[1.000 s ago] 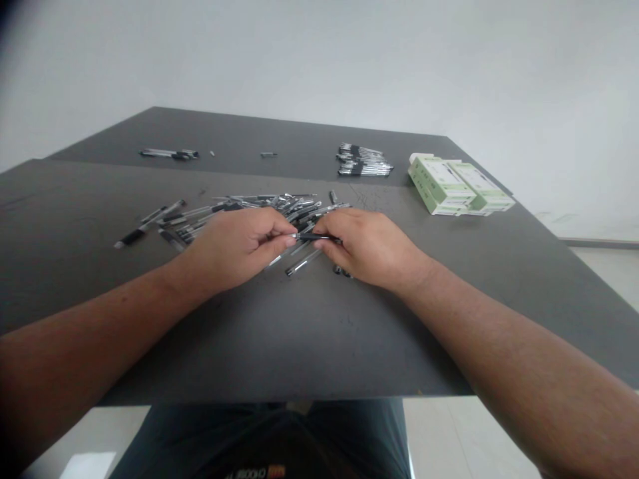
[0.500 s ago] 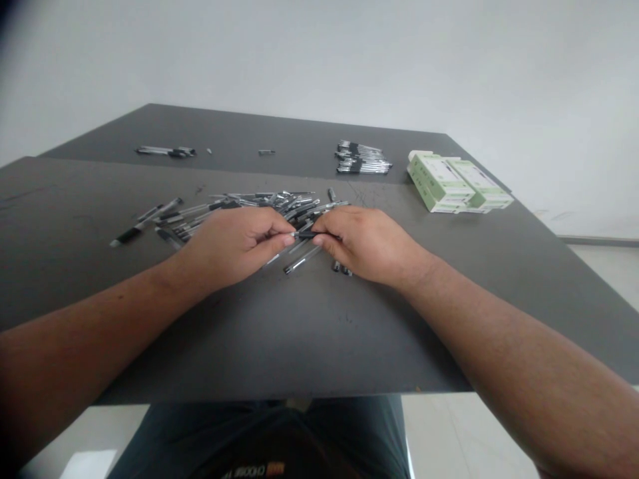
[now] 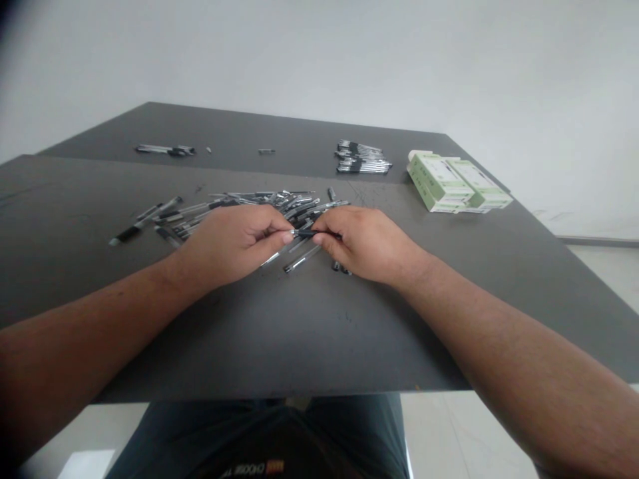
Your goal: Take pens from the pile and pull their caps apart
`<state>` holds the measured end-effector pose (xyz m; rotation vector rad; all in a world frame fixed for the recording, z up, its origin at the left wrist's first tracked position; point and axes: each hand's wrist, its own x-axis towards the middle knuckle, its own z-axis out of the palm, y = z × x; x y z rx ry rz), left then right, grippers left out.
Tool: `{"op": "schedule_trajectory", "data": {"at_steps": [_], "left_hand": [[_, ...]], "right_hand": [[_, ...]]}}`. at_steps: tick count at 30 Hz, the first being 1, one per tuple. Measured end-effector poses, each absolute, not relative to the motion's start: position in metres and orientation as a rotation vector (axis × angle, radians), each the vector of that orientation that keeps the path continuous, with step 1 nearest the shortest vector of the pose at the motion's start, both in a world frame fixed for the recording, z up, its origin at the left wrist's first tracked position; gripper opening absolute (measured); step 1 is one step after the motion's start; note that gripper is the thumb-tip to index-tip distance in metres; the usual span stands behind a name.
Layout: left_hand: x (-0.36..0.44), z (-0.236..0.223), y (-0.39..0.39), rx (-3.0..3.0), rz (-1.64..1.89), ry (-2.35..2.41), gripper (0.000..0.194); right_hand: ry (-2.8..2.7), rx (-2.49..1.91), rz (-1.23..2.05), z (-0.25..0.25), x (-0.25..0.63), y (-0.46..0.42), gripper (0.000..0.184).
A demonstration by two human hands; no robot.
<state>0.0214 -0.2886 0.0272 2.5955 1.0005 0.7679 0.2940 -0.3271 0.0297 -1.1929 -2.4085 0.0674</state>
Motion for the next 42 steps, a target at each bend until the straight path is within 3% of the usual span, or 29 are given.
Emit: {"op": "schedule_trajectory", "data": {"at_steps": [7, 11, 20, 24, 30, 35, 42], "left_hand": [[0.0212, 0.0270, -0.2891, 2.575, 0.776, 1.009, 0.027], [0.0214, 0.0249, -0.2873, 2.585, 0.771, 0.976, 0.027], [0.0213, 0.0288, -0.2900, 2.567, 0.791, 0.999, 0.026], [0.0212, 0.0268, -0.2882, 2.570, 0.809, 0.962, 0.027], [0.0215, 0.0255, -0.2874, 2.563, 0.796, 0.988, 0.028], [0.0208, 0.0238, -0.2864, 2.572, 0.778, 0.966, 0.028], [0.0210, 0.0250, -0.2870, 2.574, 0.797, 0.983, 0.028]], "right_hand": [[-2.392, -1.178, 0.057, 0.0314, 0.2973, -0.3263, 0.014], [-2.448, -1.151, 0.050, 0.0303, 0.2972, -0.3252, 0.023], [-2.355, -1.168, 0.061, 0.0307, 0.2977, -0.3264, 0.011], [-2.420, -1.111, 0.003, 0.0304, 0.2981, -0.3258, 0.024], [-2.360, -1.107, 0.030, 0.0305, 0.2987, -0.3255, 0.012], [-2.440, -1.088, 0.002, 0.0298, 0.2999, -0.3237, 0.021], [-2.316, -1.128, 0.078, 0.0291, 0.2988, -0.3253, 0.013]]}}
